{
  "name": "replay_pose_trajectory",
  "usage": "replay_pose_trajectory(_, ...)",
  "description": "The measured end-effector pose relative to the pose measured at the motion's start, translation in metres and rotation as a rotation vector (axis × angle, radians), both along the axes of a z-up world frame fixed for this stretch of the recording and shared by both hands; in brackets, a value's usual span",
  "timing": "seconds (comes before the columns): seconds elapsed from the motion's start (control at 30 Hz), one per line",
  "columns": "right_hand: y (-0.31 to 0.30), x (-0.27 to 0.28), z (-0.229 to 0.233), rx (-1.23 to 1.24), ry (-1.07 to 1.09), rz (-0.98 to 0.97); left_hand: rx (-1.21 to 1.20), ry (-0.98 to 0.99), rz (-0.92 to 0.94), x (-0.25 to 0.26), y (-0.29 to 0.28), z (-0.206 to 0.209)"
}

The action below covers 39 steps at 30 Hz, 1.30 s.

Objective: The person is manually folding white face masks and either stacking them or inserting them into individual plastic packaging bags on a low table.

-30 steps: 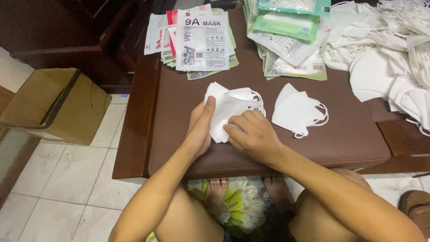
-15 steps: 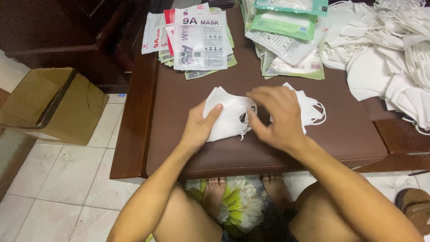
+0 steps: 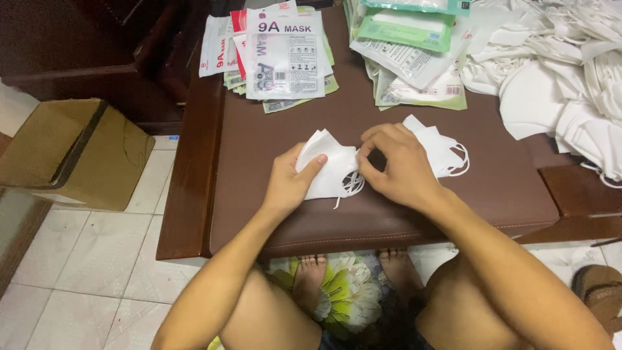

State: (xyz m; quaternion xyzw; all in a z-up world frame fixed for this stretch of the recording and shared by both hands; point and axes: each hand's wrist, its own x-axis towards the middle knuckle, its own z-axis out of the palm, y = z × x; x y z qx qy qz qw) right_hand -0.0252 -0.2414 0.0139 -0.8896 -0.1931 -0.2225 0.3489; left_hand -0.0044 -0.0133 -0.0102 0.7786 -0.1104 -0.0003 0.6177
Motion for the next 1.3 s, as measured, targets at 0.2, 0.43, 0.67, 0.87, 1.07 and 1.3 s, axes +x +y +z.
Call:
replay_pose_trajectory(0.2,-0.062,0.01,0.004,-0.237,0.001,-0.204,0.047,-0.054,0.105,-0.001,0.006,0.009)
replay_pose_trajectory(0.43,-0.09,0.005,0.006,-0.504,0.685,-0.31,0.043,-0.016,0.149,0.007,0.011,0.009)
replay_pose_trajectory(0.67,-0.108,0.025,-0.034,-0.022,0.734,-0.422,0.021,-0.029,0.104,0.007,0.014,0.006)
replay_pose_trajectory(0.87,-0.104,0.028,-0.031,-0.021,0.714,-0.454,0.027,-0.044,0.091,0.005,0.014,0.008)
replay_pose_trajectory(1.07,-0.127,0.044,-0.07,0.04,0.642,-0.473,0.006,-0.063,0.058,0.001,0.011,0.007)
replay_pose_trajectory(1.3,-0.113,0.008,-0.019,0.178,0.403,-0.351,0.039,-0.114,0.026,0.001,0.011,0.011)
